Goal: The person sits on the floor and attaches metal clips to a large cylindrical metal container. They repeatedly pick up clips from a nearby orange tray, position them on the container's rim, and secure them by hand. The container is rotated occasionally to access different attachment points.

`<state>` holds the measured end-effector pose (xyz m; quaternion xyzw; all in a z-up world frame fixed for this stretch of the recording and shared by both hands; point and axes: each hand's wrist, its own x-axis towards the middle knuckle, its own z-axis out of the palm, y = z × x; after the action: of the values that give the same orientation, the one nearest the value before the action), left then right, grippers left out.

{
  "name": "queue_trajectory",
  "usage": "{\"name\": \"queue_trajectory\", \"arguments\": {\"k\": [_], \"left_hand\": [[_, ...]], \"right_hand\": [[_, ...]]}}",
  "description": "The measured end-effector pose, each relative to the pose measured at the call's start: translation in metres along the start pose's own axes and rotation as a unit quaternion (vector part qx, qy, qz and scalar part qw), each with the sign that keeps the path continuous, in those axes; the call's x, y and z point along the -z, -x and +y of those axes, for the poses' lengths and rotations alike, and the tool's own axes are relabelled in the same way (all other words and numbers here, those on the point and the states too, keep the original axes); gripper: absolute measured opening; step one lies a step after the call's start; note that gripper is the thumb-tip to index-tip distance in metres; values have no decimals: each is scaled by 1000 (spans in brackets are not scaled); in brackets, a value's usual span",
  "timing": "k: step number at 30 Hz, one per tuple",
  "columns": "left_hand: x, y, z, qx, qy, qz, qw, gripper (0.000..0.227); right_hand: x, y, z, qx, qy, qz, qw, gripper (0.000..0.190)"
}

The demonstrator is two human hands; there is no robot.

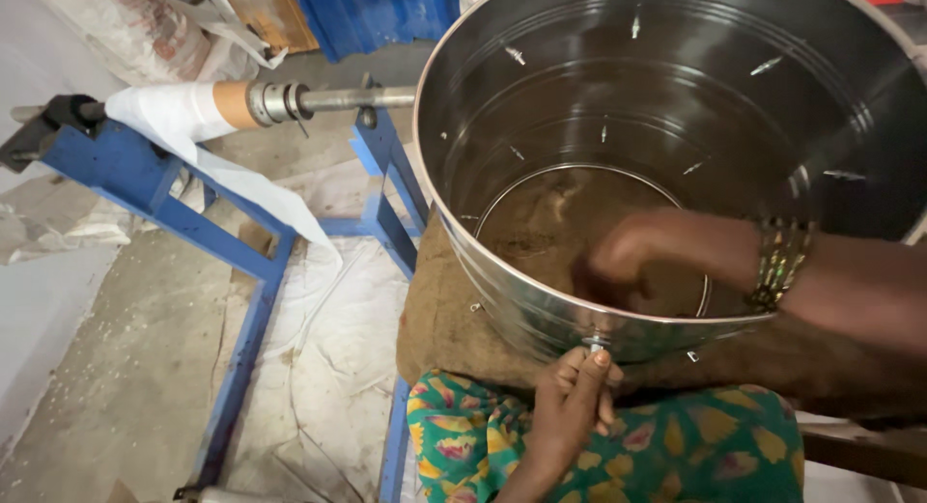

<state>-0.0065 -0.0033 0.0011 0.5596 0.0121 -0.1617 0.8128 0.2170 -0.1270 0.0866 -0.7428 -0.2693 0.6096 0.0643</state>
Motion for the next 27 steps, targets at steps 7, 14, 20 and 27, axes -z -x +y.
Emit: {"name": "queue_trajectory", "arguments": {"k": [7,14,20,27], "left_hand": [[0,-2,-3,-21,34,-22,999,38],[-4,-1,-2,-17,38,-32,999,37],[-6,2,4,-3,26,-36,999,35],[-3,2,1,0,31,-44,999,35]], "right_hand": [[2,-38,52,45,26,-14,999,38],[-2,-62,85,140,16,-59,988,36],[-4,-27,52,-10,36,-11,999,34],[-11,-9,17,65,-106,-90,988,32]]}}
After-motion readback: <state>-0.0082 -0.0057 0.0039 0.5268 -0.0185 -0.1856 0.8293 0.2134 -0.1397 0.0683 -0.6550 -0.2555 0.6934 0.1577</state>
